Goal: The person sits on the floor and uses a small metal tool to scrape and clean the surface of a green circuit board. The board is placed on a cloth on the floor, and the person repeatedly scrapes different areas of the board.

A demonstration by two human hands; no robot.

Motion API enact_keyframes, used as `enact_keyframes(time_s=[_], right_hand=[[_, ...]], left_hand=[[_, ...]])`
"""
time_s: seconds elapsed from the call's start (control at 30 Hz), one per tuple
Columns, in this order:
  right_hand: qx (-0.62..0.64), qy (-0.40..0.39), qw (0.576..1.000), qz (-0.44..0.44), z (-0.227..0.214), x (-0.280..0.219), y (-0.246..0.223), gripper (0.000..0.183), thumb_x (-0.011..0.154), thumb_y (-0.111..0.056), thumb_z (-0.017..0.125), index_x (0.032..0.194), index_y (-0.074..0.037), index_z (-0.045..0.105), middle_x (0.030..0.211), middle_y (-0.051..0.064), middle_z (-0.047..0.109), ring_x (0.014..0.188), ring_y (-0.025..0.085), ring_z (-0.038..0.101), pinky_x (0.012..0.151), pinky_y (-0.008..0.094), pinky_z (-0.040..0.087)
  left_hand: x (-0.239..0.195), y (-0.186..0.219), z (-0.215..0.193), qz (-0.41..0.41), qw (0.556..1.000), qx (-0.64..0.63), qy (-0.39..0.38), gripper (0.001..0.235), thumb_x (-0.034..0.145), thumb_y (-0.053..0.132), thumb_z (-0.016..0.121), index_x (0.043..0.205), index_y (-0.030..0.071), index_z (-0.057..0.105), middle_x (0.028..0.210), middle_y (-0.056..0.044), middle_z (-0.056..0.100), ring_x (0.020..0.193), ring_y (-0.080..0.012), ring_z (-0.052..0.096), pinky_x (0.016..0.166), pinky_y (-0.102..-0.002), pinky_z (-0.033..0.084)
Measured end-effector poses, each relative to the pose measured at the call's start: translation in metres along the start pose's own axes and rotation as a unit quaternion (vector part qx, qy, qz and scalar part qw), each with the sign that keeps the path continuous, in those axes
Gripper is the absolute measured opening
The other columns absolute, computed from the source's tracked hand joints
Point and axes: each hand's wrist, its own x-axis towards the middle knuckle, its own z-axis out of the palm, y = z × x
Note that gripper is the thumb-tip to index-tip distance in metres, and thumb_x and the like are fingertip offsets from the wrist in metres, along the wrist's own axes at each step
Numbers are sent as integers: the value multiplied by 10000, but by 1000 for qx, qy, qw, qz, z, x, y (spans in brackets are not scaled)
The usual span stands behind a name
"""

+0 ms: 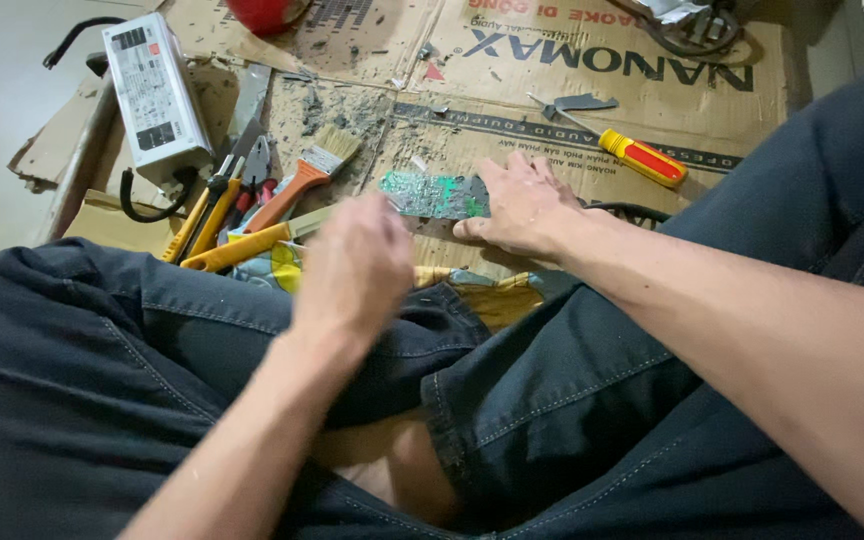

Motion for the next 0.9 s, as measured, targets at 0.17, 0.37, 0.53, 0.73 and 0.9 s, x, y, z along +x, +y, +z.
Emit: enact_keyframes(time_s=[0.17, 0.37, 0.53, 0.73, 0.9], right_hand=[[19, 26, 999, -2, 10, 10, 3, 623, 897, -486, 746, 1339, -96, 544, 1315, 259, 533, 1382, 475, 401, 1092, 734, 330], [-1, 25, 1000, -9, 21, 25, 9, 647, 884, -495, 759, 1372, -141, 524, 1332, 228, 534, 1391, 435, 394, 1098, 737, 296], [9, 26, 1000, 1, 21, 25, 7, 604, 886, -442, 773, 1356, -145, 540, 1311, 226, 550, 1382, 414, 402, 1114, 734, 278], [2, 28, 1000, 6, 22, 26, 3, 625, 870, -409, 799, 1376, -160, 530, 1306, 218, 545, 1380, 405, 403, 1116, 734, 277], [16, 31, 999, -5, 21, 27, 4, 548, 883, -358, 781, 1336, -150, 554, 1274, 228, 547, 1361, 432, 415, 1096, 756, 288]], left_hand=[[-11, 7, 2, -12, 993, 8, -114, 416, 950, 272, 364, 1175, 133, 685, 1044, -248, 692, 1066, -499, 653, 924, -618, 530], [-10, 6, 2, -29, 991, 20, -131, 487, 891, 304, 390, 1256, 217, 701, 1090, -229, 720, 1067, -473, 668, 922, -615, 533], [-17, 5, 14, 19, 988, 90, -126, 404, 925, 290, 399, 1186, 201, 694, 986, -232, 716, 906, -504, 706, 774, -619, 587], [-19, -5, 39, 74, 976, 186, -90, 456, 918, 124, 414, 1328, 87, 609, 977, -213, 696, 803, -489, 733, 690, -593, 611], [-19, -11, 68, 156, 937, 300, 87, 341, 881, 134, 491, 1167, 83, 669, 820, -48, 668, 593, -306, 743, 517, -453, 607]])
